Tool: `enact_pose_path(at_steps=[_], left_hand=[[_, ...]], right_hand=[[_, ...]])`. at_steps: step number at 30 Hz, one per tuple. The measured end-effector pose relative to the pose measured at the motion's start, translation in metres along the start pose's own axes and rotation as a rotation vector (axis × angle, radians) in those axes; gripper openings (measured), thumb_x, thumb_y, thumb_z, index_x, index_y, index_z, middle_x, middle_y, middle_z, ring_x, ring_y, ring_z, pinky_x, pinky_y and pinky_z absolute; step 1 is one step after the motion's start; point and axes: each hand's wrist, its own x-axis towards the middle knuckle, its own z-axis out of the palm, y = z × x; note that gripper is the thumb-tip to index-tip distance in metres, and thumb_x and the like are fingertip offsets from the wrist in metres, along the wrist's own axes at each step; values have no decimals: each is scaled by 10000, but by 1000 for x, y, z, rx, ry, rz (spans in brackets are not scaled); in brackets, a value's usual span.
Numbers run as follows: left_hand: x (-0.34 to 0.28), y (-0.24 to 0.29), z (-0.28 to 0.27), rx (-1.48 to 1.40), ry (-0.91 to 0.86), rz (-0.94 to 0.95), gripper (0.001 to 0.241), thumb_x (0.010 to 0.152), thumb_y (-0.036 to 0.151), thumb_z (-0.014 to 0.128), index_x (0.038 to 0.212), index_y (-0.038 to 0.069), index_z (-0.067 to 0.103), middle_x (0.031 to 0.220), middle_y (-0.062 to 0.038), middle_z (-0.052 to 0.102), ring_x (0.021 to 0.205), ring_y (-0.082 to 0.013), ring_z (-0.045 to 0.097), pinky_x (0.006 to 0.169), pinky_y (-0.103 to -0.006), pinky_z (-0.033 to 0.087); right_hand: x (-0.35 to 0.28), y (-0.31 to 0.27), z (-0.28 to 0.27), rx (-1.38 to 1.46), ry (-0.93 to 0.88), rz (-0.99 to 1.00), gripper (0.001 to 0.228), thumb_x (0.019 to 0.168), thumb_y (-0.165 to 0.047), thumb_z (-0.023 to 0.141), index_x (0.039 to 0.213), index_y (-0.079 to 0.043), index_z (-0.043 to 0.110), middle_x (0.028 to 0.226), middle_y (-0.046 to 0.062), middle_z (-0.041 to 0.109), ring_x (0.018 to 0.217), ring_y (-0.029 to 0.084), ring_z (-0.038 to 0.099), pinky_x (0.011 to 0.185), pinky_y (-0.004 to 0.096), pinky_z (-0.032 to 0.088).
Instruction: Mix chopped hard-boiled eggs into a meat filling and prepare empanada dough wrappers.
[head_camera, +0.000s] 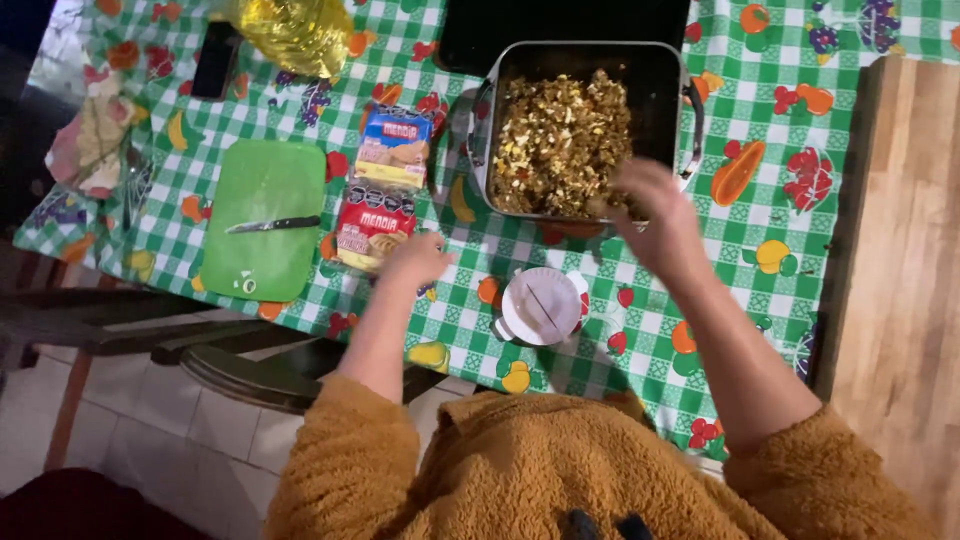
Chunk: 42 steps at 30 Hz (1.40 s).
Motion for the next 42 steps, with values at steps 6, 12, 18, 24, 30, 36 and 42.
enact_pose_path(at_steps=[6, 12, 18, 24, 30, 36, 42], left_hand=[[17, -73, -61, -46, 17, -64, 492, 886, 501, 689, 1220, 143, 740, 1258, -132, 716, 1145, -312, 682, 989, -436, 531], [67, -157, -80, -206, 188, -99, 445, 853, 457, 743, 1118, 100, 760, 1109, -132, 765, 1014, -294, 728, 905, -401, 559], [130, -181, -61, -434, 268, 14, 418, 862, 438, 729, 1117, 109, 769, 1098, -120, 765, 1027, -273, 738, 925, -392, 560], [137, -190, -47, -210, 468, 16, 585, 760, 456, 853, 1114, 13, 710, 1098, -246, 692, 1012, -401, 665, 868, -467, 520], [112, -175, -54, -313, -7, -98, 584, 847, 532, 766, 1183, 55, 739, 1175, -182, 750, 1092, -311, 715, 955, -392, 546], [93, -162, -54, -790, -413, -164, 600, 821, 460, 785, 1266, 72, 675, 1177, -85, 745, 1029, -211, 709, 862, -463, 573], [66, -132, -73, -1040, -574, 78, 648, 791, 351, 833, 1342, 117, 585, 1210, -63, 734, 1060, -181, 721, 894, -433, 600]], right_hand=[[-11, -5, -4, 53, -54, 148, 348, 877, -127, 855, 1178, -25, 716, 1378, 189, 668, 1298, 347, 642, 1042, 411, 544], [-71, -22, 41, 158, -311, 736, 187, 891, -158, 805, 1039, -50, 770, 990, 83, 781, 884, 200, 762, 785, 334, 586], [-93, -38, 107, 380, -368, 788, 161, 890, -146, 782, 987, -21, 752, 943, 60, 774, 871, 132, 738, 789, 300, 591], [-61, -62, 181, 690, -584, 881, 165, 940, -166, 736, 994, -10, 747, 884, 71, 772, 790, 133, 727, 720, 298, 592], [-33, -68, 295, 1022, -586, 1049, 331, 947, -229, 733, 1191, -16, 661, 1017, 33, 715, 874, 118, 680, 757, 274, 568], [-24, -66, 323, 892, -553, 1240, 361, 964, -266, 699, 1239, -39, 645, 1031, 34, 723, 877, 113, 667, 746, 260, 534], [-41, -73, 276, 950, -329, 1150, 297, 934, -210, 745, 1114, -17, 607, 1007, 58, 678, 846, 141, 662, 728, 295, 555]])
